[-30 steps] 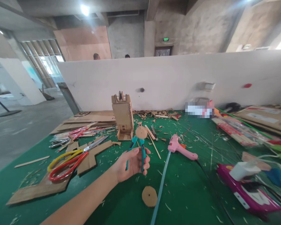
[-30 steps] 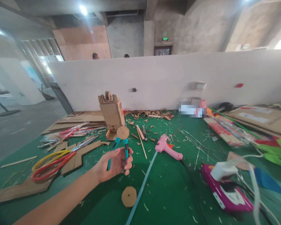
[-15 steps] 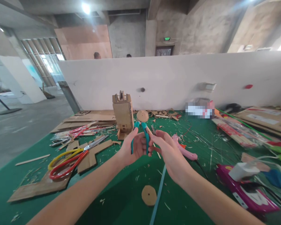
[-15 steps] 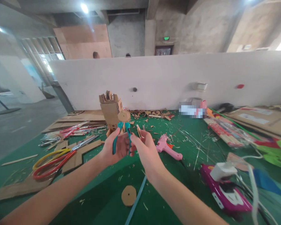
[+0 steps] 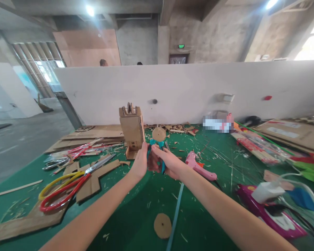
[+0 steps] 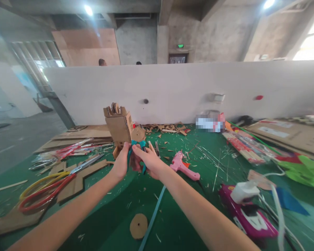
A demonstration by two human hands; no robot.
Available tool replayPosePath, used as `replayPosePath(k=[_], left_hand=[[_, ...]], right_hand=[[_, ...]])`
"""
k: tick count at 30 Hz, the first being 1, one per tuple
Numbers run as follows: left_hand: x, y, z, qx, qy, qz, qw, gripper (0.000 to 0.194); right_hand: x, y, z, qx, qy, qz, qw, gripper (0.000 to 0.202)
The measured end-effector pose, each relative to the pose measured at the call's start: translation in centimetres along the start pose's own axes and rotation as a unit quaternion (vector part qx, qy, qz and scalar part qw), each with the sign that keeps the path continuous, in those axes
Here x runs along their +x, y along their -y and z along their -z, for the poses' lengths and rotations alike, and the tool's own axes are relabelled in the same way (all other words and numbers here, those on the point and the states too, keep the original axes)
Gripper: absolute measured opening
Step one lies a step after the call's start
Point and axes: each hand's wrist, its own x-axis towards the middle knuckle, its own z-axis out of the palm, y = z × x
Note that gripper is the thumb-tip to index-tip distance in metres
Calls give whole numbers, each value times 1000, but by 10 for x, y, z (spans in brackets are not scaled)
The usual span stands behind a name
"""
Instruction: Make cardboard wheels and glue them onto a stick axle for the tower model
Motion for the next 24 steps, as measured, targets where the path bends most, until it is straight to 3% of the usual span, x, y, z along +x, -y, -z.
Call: replayPosePath(k=[4, 7, 9, 11, 14, 17, 20, 24], left_hand=[[-3, 0, 0, 127, -112, -88, 982, 56], [-3, -9, 5, 217, -197, -176, 940, 38], [-1, -15, 8, 237, -232, -206, 921, 32], [0, -20, 9, 216, -239, -223, 920, 28], [0, -18, 3, 140, -197, -177, 954, 30], [-4, -9, -11, 32, -118, -48, 991, 42], [-10, -1, -23, -62, -64, 34, 995, 50], [-14, 4, -30, -122, -158, 28, 979, 53]], right_hand=[[8, 2, 0, -8, 3, -2, 1000, 35], [10, 9, -1, 41, 7, 2, 999, 28], [9, 14, 0, 58, 16, -4, 998, 24], [8, 18, 2, 70, 21, -15, 997, 24], [8, 18, 6, 102, 20, -29, 994, 31], [9, 11, 6, 110, 19, -42, 993, 33], [8, 2, 1, 106, 22, -67, 992, 32], [6, -8, -8, 97, -11, -28, 995, 29]])
